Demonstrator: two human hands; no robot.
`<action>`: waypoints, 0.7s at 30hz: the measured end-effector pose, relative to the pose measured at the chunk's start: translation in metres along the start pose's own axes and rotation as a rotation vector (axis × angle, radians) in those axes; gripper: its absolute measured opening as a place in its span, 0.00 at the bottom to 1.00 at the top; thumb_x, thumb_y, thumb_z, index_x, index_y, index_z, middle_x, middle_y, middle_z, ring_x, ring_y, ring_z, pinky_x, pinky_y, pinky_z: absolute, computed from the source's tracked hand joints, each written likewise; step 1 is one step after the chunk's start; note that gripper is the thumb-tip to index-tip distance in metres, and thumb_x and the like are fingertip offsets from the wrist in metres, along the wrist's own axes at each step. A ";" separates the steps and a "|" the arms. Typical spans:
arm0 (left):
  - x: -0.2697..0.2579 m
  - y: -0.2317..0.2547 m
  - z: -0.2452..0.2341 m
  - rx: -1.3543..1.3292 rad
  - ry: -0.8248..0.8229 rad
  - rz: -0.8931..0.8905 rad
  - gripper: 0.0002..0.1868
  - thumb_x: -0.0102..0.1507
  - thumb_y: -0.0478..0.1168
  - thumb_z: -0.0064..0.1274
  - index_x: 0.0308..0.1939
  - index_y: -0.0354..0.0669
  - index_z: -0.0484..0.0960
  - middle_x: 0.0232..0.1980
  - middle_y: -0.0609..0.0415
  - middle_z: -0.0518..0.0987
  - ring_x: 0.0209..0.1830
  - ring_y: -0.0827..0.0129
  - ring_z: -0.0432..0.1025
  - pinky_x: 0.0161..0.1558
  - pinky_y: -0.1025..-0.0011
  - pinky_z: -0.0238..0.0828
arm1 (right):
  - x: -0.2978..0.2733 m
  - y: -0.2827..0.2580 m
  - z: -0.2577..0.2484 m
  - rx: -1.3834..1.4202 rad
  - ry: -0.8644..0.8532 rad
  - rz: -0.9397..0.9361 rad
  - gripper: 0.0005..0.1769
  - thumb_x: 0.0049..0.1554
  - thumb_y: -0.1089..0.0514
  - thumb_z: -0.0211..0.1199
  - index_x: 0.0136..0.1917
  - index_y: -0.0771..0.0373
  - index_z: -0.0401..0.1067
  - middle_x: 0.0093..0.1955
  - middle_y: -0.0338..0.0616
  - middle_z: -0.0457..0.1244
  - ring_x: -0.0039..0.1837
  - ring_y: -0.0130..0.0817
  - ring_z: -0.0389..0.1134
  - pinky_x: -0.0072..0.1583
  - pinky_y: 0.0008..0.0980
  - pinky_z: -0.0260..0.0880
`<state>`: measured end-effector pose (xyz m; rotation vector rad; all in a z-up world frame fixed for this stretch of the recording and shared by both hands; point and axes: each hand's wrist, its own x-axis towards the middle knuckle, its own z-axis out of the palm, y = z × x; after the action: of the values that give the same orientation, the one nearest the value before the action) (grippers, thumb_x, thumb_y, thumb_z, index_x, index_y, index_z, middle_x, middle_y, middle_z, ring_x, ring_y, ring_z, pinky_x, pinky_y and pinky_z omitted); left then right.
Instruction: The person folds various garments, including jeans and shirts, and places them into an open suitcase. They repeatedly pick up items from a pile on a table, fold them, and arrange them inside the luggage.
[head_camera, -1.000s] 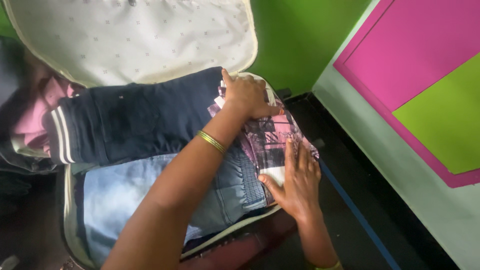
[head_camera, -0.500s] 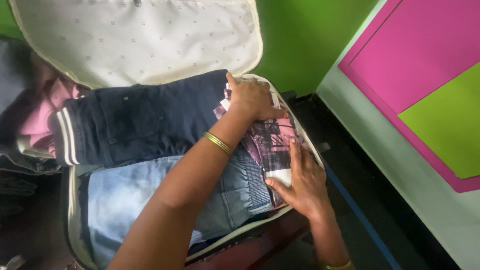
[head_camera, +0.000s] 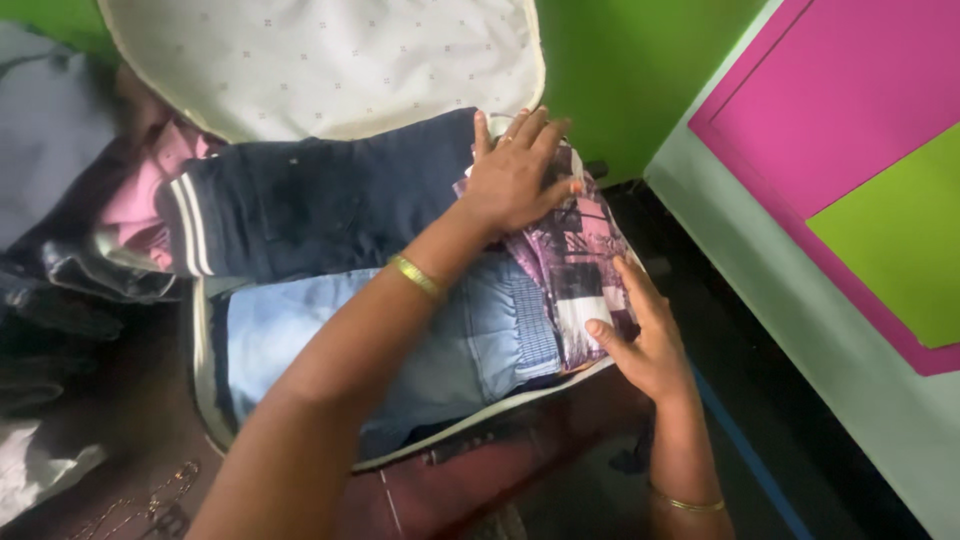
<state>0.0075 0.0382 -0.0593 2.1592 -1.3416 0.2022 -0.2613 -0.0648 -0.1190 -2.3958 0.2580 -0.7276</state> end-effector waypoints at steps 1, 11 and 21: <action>-0.007 0.001 -0.011 0.005 -0.035 0.004 0.47 0.62 0.65 0.54 0.78 0.53 0.54 0.81 0.44 0.53 0.83 0.51 0.43 0.74 0.30 0.21 | -0.001 -0.003 0.000 -0.050 -0.031 0.018 0.49 0.53 0.39 0.69 0.80 0.57 0.56 0.82 0.57 0.52 0.84 0.53 0.51 0.79 0.58 0.44; -0.028 -0.009 -0.063 -0.007 -0.305 0.043 0.50 0.53 0.41 0.61 0.79 0.63 0.57 0.85 0.50 0.46 0.85 0.51 0.37 0.71 0.25 0.23 | 0.002 -0.007 -0.009 -0.081 -0.254 0.057 0.61 0.44 0.39 0.74 0.83 0.51 0.48 0.85 0.55 0.44 0.85 0.52 0.44 0.77 0.63 0.30; -0.030 -0.001 -0.057 0.350 -0.387 0.183 0.56 0.47 0.34 0.62 0.79 0.61 0.55 0.83 0.46 0.47 0.83 0.50 0.40 0.72 0.31 0.32 | -0.001 -0.003 -0.005 -0.144 -0.231 0.002 0.62 0.43 0.40 0.77 0.82 0.52 0.49 0.83 0.63 0.44 0.84 0.56 0.42 0.77 0.58 0.33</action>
<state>0.0038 0.0931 -0.0257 2.4504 -1.8406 0.0970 -0.2648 -0.0648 -0.1136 -2.5885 0.2229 -0.4383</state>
